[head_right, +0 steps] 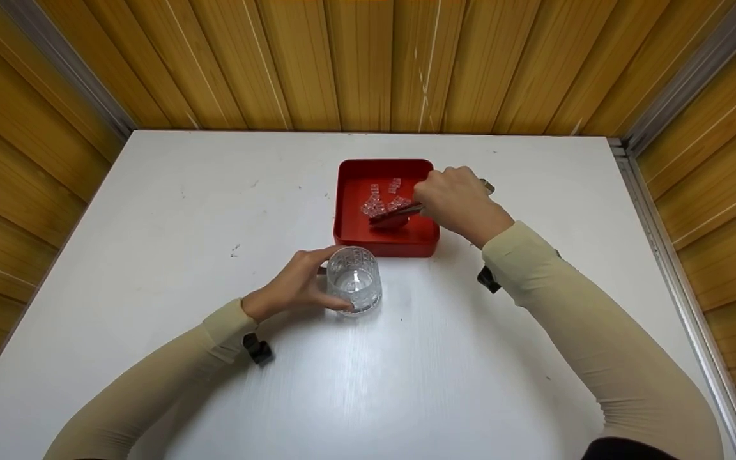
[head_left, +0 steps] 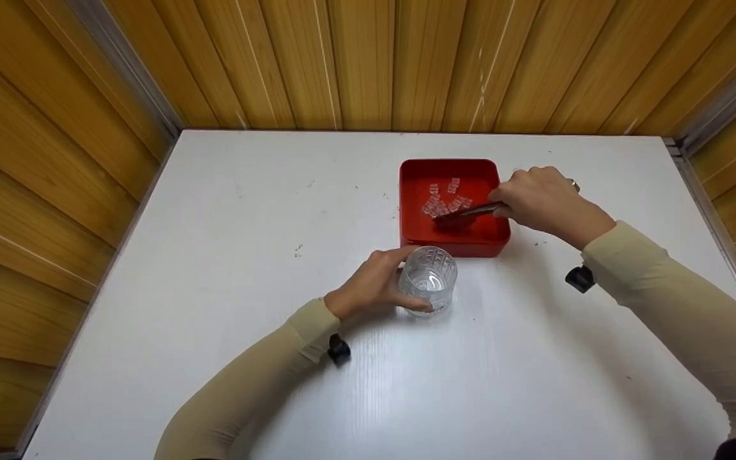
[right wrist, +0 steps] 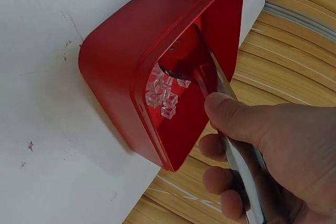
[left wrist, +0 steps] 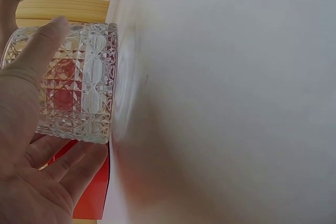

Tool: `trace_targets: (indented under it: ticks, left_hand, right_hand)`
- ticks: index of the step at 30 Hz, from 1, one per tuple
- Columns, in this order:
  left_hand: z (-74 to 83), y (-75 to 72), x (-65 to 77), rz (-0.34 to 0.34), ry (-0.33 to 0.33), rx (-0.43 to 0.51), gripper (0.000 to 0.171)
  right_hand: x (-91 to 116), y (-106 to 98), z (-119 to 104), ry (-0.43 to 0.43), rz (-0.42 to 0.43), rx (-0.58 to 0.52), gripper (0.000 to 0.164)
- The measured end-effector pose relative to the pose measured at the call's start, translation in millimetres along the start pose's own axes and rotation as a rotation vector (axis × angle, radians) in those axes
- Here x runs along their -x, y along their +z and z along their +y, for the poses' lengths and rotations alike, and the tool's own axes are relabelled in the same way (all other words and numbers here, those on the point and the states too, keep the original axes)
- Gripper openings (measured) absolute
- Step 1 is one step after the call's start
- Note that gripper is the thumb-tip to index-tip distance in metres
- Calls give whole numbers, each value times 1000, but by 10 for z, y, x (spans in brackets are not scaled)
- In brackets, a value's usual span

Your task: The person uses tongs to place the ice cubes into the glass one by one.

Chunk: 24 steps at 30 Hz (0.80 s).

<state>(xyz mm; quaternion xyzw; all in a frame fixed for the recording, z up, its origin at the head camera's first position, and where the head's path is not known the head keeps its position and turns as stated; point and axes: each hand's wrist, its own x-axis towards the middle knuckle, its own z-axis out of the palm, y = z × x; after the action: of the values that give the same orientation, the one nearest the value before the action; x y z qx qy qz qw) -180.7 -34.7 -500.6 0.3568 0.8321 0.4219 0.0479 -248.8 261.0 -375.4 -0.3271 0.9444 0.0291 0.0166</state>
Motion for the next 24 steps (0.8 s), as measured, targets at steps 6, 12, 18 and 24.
trace_targets:
  ticks: [6, 12, 18, 24]
  left_hand:
    - [-9, 0, -6, 1, 4, -6, 85]
    - [-1, -19, -20, -18, -19, 4, 86]
    - [9, -29, -28, -31, -29, -4, 87]
    - [13, -20, -30, -35, -24, 6, 86]
  right_hand:
    - [3, -12, 6, 4, -5, 5, 6]
    - [-3, -58, 14, 24, -20, 9, 10]
    - [13, -97, 17, 28, 9, 19, 8]
    - [29, -113, 21, 25, 55, 14, 6]
